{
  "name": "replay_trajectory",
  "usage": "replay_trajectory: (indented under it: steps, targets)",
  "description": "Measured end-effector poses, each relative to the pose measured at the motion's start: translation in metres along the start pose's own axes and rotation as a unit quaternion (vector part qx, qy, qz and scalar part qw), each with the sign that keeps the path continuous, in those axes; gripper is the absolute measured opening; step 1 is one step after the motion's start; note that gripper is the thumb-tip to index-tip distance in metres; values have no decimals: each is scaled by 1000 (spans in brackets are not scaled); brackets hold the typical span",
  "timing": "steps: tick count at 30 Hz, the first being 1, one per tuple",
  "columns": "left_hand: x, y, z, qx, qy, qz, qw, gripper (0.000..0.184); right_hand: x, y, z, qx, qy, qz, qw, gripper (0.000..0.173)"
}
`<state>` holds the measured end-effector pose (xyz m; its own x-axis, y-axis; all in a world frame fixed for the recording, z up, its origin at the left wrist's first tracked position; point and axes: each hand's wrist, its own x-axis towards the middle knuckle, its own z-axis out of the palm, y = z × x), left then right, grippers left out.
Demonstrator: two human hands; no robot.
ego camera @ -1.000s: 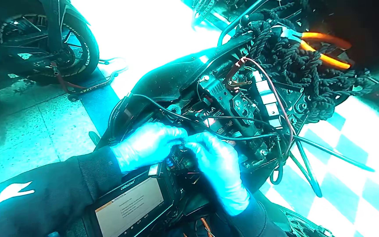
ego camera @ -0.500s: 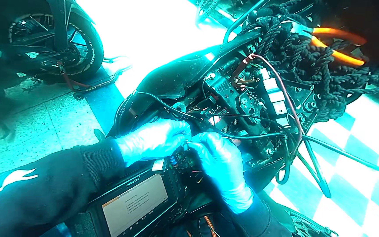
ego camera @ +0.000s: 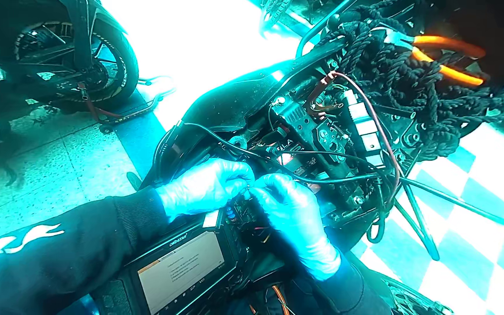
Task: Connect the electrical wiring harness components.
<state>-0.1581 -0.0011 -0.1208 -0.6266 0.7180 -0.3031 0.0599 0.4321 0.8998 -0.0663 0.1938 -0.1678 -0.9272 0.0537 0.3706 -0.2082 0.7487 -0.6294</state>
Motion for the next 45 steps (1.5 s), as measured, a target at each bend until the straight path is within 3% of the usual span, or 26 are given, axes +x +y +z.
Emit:
replay_trajectory:
  steps: [7, 12, 17, 21, 26, 34, 45]
  targets:
    - [4, 9, 7, 3, 57, -62, 996, 3, 1, 4, 1, 26, 19, -26, 999, 10]
    - [-1, 26, 16, 87, 114, -124, 982, 10, 1, 3, 3, -8, 40, -70, 997, 12]
    - [-6, 29, 26, -43, 150, -181, 971, 9, 2, 0, 5, -29, 40, -65, 997, 13]
    - [-9, 28, 30, -27, 125, -174, 976, 15, 0, 0, 4, -23, 33, -48, 998, 16]
    - [-1, 23, 36, 29, 158, -191, 968, 11, 0, 3, 2, 13, 18, -26, 999, 16]
    - [-8, 20, 44, -14, 201, -181, 963, 27, 0, 0, 3, 4, 8, -6, 1000, 14]
    - [-7, 18, 49, -57, 238, -174, 954, 5, 2, -3, 3, -21, 9, -6, 1000, 12]
